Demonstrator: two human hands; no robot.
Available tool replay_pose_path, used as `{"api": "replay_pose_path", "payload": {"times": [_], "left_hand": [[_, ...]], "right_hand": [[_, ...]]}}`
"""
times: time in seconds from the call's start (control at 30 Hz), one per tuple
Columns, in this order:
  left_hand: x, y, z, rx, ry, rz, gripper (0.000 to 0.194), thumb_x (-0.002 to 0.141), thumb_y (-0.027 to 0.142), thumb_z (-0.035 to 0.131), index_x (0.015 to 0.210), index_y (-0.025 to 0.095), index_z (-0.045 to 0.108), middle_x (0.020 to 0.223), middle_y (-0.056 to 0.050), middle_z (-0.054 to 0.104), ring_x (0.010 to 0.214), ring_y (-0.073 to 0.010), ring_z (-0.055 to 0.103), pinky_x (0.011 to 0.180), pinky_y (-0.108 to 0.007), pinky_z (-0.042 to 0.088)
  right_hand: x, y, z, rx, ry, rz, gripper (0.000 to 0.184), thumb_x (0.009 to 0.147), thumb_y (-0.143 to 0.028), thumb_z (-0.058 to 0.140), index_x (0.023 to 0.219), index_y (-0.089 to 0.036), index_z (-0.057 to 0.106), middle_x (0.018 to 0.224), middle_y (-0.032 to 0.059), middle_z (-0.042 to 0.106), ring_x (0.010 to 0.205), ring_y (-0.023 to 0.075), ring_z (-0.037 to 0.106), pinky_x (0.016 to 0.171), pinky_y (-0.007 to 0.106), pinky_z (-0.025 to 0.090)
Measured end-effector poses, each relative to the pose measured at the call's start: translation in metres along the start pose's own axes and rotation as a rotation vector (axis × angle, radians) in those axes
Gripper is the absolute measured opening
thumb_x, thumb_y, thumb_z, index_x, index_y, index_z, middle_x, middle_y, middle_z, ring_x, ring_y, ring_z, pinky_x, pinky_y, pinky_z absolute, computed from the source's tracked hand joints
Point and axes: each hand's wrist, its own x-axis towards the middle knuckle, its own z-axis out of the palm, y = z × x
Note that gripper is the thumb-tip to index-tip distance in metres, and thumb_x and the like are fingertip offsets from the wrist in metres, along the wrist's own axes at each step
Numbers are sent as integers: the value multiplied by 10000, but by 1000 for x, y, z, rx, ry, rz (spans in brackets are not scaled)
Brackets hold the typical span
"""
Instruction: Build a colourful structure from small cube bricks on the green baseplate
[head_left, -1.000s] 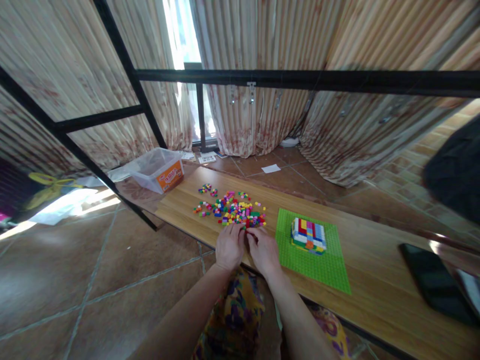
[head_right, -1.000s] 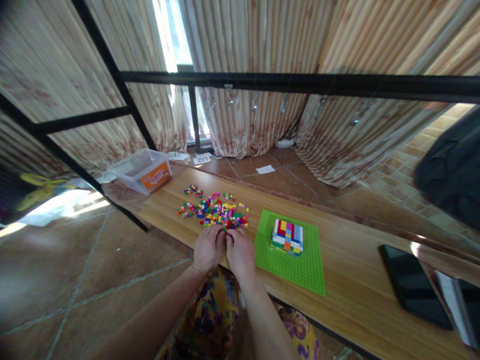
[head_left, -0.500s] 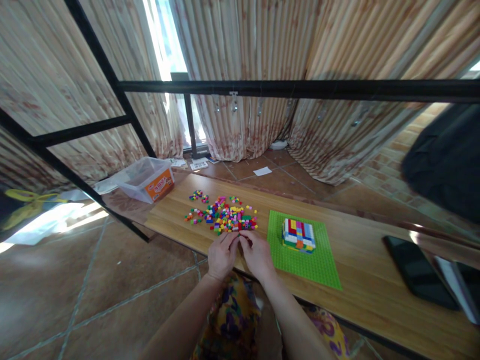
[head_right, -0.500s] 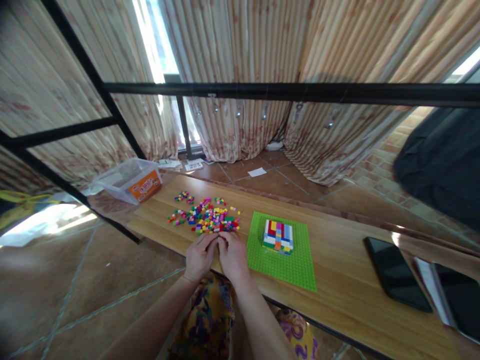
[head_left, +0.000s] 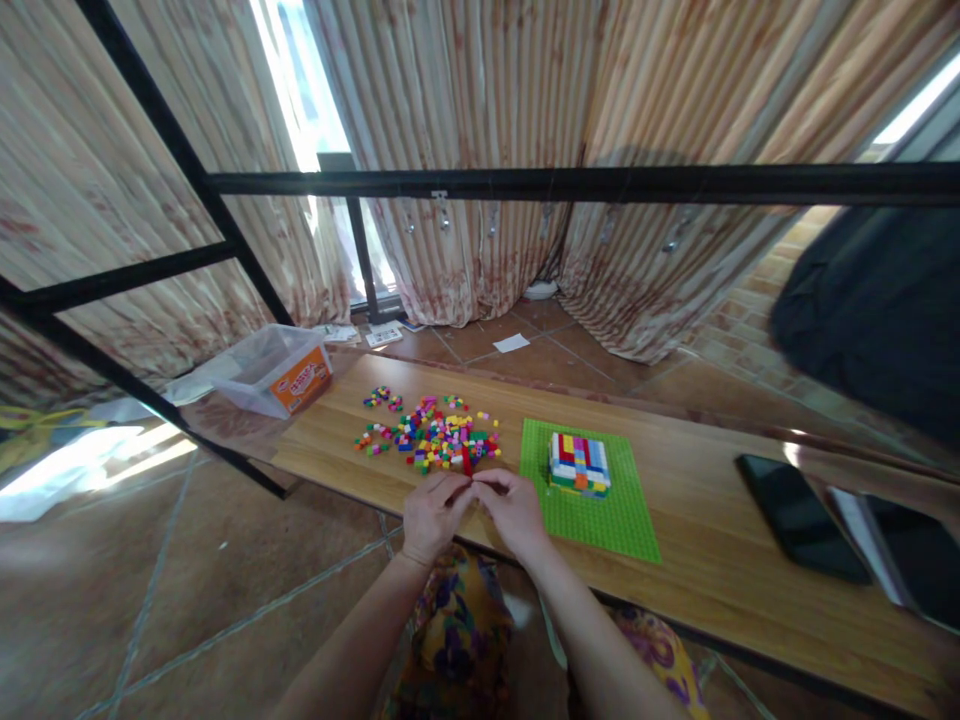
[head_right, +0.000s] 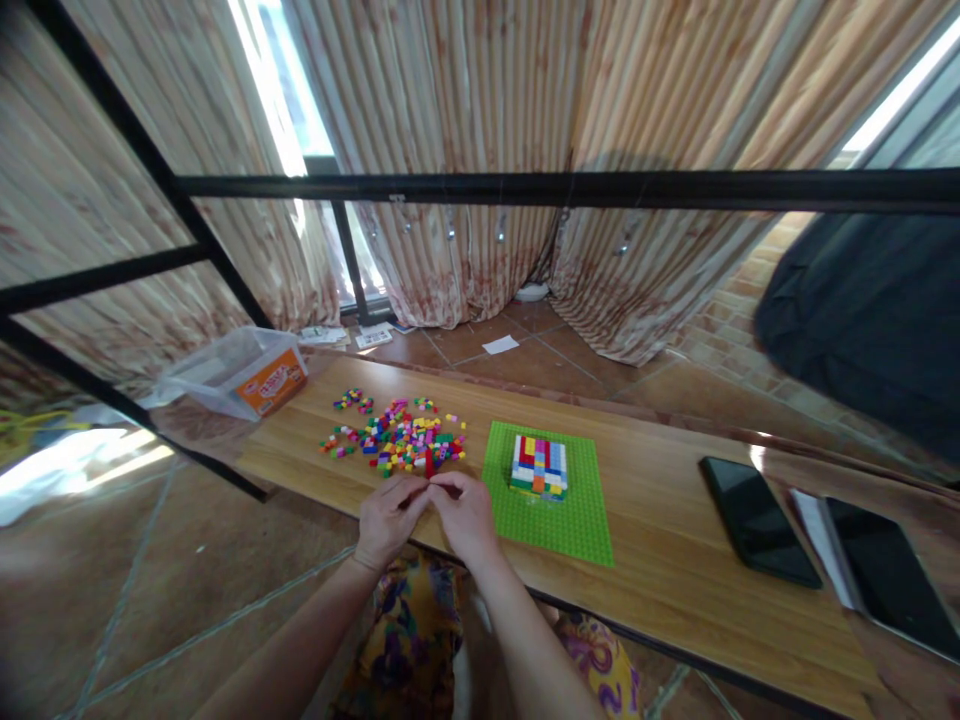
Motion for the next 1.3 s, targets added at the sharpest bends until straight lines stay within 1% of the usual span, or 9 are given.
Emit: {"api": "replay_pose_path", "payload": {"times": [0.1,0.2,0.3,0.43,0.5,0.57,0.63,0.87,1.3], "left_hand": [[0,2,-1,25,-14,-11,229,844,408,628,900,199,700,874,-39,711,819,-153,656,748,-258,517],[0,1,-1,60,-26,-36,243,831,423,641,913,202,700,883,-36,709,796,-148,649,724,-250,509],[0,0,1,86,-24,-62,232,841,418,630,907,207,699,864,-26,703,756,-136,637,708,-243,497],[1,1,2,100,-33,-80,232,853,415,612,904,204,694,822,-16,686,703,-121,617,682,-232,483],[2,2,2,105,-36,-85,228,856,412,609,903,205,692,818,-13,683,688,-116,610,669,-227,474],[2,2,1,115,-33,-87,221,855,408,610,903,208,691,817,-10,682,690,-117,609,668,-225,468],[3,3,1,130,-30,-88,216,856,407,608,900,211,690,806,-7,677,689,-119,606,662,-225,461],[4,3,1,138,-33,-90,217,867,404,587,870,208,680,776,-6,660,684,-122,595,651,-224,451],[3,5,1,138,-48,-124,243,873,427,568,872,211,679,801,-16,669,700,-128,595,647,-225,440]], "right_hand": [[-5,-6,-9,-24,6,-4,226,767,-362,591,820,-196,734,725,28,712,669,170,625,639,279,468],[-10,-14,-29,2,58,-12,253,789,-401,589,837,-191,722,706,23,692,631,154,602,608,267,454],[-14,-18,-67,82,201,11,292,757,-446,643,846,-177,711,650,16,662,560,134,565,528,245,425],[-19,-10,-132,205,518,79,364,638,-478,752,815,-164,700,682,30,680,538,110,542,479,220,396],[-22,-3,-157,229,582,119,401,588,-486,783,805,-159,701,695,38,682,557,108,548,480,210,399],[-24,4,-170,203,595,151,418,562,-494,796,792,-156,708,672,28,664,565,104,540,479,202,394],[-26,8,-172,159,562,180,425,549,-501,795,778,-152,717,653,21,647,566,104,525,474,201,386],[-23,8,-156,108,478,243,408,536,-495,769,747,-147,731,619,14,631,534,100,470,458,215,343],[-16,12,-153,119,483,300,404,493,-466,798,730,-149,717,584,9,614,516,96,494,425,200,358]]}}
